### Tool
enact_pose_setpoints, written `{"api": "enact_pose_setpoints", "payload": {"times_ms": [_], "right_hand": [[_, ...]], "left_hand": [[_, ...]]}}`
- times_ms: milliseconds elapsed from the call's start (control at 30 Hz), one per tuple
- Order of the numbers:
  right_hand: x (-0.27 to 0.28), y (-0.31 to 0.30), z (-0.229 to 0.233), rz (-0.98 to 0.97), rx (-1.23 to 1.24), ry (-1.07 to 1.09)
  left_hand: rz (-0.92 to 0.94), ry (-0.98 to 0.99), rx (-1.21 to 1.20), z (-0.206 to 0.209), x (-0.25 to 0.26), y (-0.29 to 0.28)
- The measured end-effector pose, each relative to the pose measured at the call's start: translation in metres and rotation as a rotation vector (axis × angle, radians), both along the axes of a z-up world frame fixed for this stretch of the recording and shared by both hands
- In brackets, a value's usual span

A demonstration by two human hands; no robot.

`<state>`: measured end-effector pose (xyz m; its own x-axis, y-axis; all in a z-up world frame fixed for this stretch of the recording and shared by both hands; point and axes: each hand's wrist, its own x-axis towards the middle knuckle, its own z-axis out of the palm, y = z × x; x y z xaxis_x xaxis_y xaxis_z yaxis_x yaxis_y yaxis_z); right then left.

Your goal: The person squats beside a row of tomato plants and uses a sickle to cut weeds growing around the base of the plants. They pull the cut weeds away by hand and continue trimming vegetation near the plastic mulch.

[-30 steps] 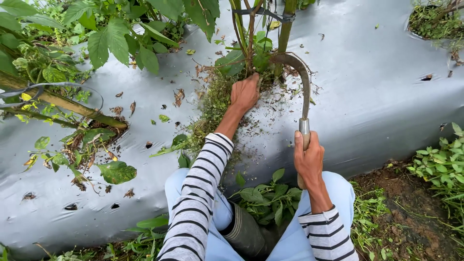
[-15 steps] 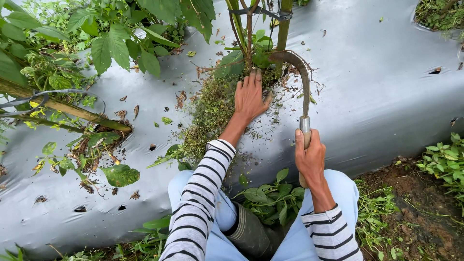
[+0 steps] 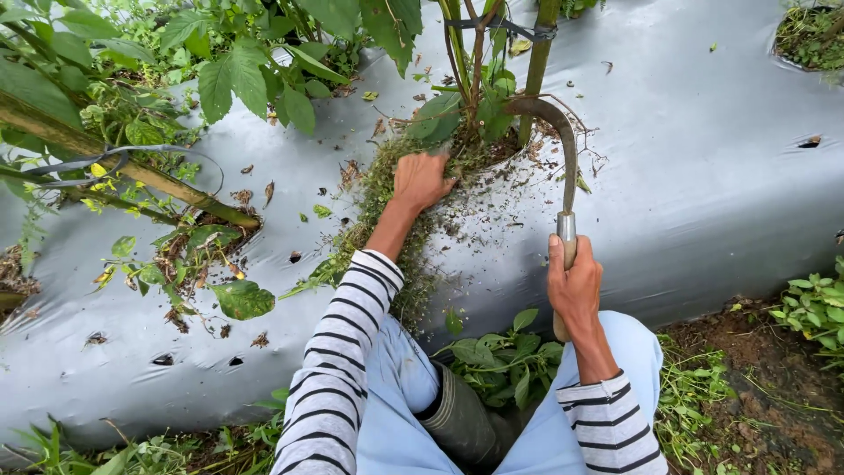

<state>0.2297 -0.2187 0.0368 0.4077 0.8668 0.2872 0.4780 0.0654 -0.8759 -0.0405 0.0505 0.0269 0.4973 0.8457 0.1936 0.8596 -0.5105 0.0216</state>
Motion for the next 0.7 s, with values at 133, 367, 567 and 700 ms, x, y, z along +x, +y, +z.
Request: {"api": "enact_pose_setpoints", "payload": {"times_ms": [133,367,567,700], "right_hand": [[-0.011,-0.001,0.007,0.012,-0.073,0.022],[-0.017,-0.007,0.010,0.018,-0.130,0.014],[-0.030,-0.006,0.018,0.017,-0.160,0.005],[-0.044,0.000,0.022,0.046,-0.139,0.006]], "left_hand": [[0.027,0.161,0.049,0.037,-0.034,-0.042],[0.135,0.206,0.188,0.035,-0.044,-0.059],[0.051,0.277,-0.106,0.080,-0.044,-0.092],[-0.021,0.275,-0.432,0.160,-0.027,-0.145]]}}
